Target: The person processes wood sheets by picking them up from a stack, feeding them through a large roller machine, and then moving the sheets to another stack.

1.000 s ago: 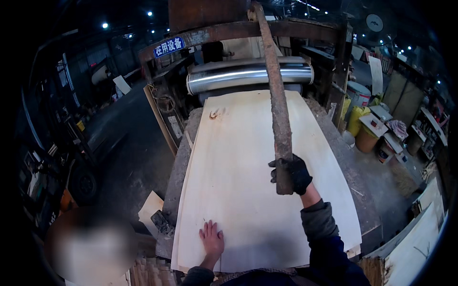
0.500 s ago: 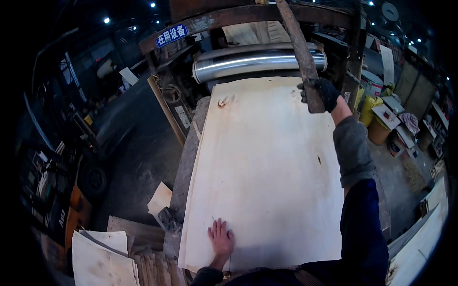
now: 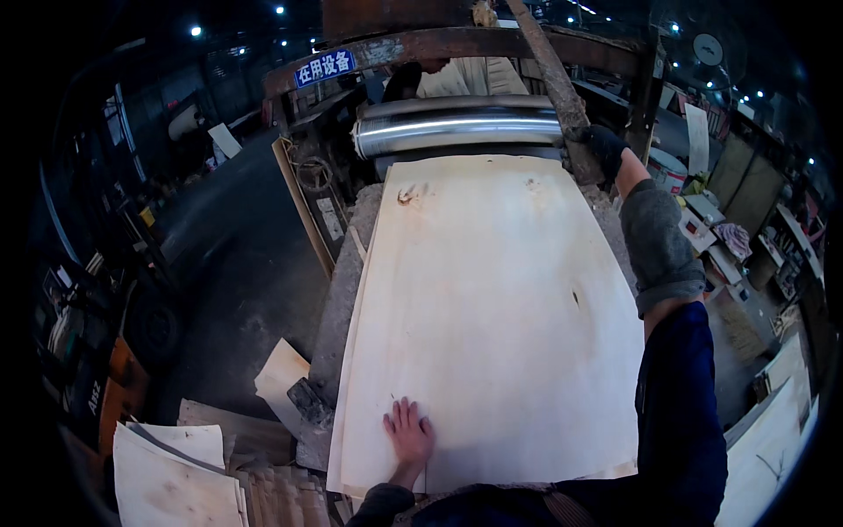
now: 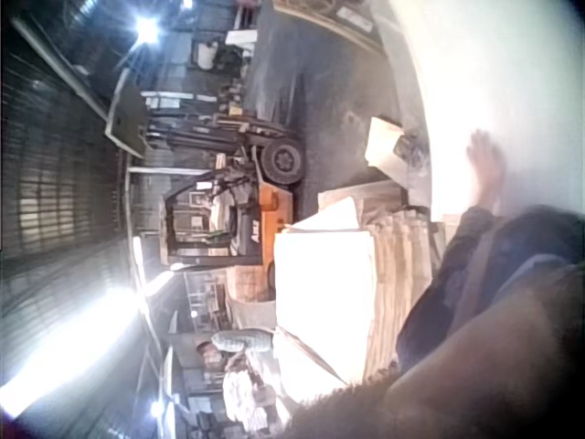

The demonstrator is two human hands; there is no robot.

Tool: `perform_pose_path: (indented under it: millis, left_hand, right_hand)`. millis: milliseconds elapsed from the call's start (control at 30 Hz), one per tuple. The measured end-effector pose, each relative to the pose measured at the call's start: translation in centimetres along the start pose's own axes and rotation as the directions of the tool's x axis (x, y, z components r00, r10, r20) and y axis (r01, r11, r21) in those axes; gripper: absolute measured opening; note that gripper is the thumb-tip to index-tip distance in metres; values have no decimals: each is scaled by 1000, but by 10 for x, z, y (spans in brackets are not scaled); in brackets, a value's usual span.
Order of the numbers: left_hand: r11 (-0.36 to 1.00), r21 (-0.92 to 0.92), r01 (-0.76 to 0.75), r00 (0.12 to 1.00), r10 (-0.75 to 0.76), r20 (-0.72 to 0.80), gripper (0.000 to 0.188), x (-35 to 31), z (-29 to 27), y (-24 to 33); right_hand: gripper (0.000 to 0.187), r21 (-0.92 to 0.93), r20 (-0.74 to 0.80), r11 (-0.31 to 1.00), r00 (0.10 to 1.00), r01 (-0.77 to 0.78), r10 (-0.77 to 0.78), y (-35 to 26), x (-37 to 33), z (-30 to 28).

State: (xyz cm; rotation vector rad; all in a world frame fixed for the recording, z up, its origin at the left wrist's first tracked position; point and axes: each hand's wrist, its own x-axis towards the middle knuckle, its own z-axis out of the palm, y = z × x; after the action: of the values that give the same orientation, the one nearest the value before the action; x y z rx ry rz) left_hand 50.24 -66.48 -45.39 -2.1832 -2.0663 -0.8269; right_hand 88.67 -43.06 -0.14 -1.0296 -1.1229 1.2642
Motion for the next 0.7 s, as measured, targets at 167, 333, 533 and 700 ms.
perform_pose_path:
  millis: [167,333,533,700]
  left_hand:
    - [999,-29,20,1000,-20,8,43,-1,-5,-3]
    - [999,-49,-10,1000,11,19,44,-1,-4,3]
    - [999,-45,14,1000,-14,-9,44,-3,-2,-5]
    - [998,-59,29,1000,-29,0,44,-1,1,-2]
  right_hand:
    - [28,-158,-141,987,990,-2,-21,-14,-4,21]
    - [25,-179,-176,979,982,-101,69,-12,50,-35]
    - [24,-171,-217,981,975,-93,54,-19,-4,6]
    - [24,-190,-303,977,952,-99,38,-24,-35,-5]
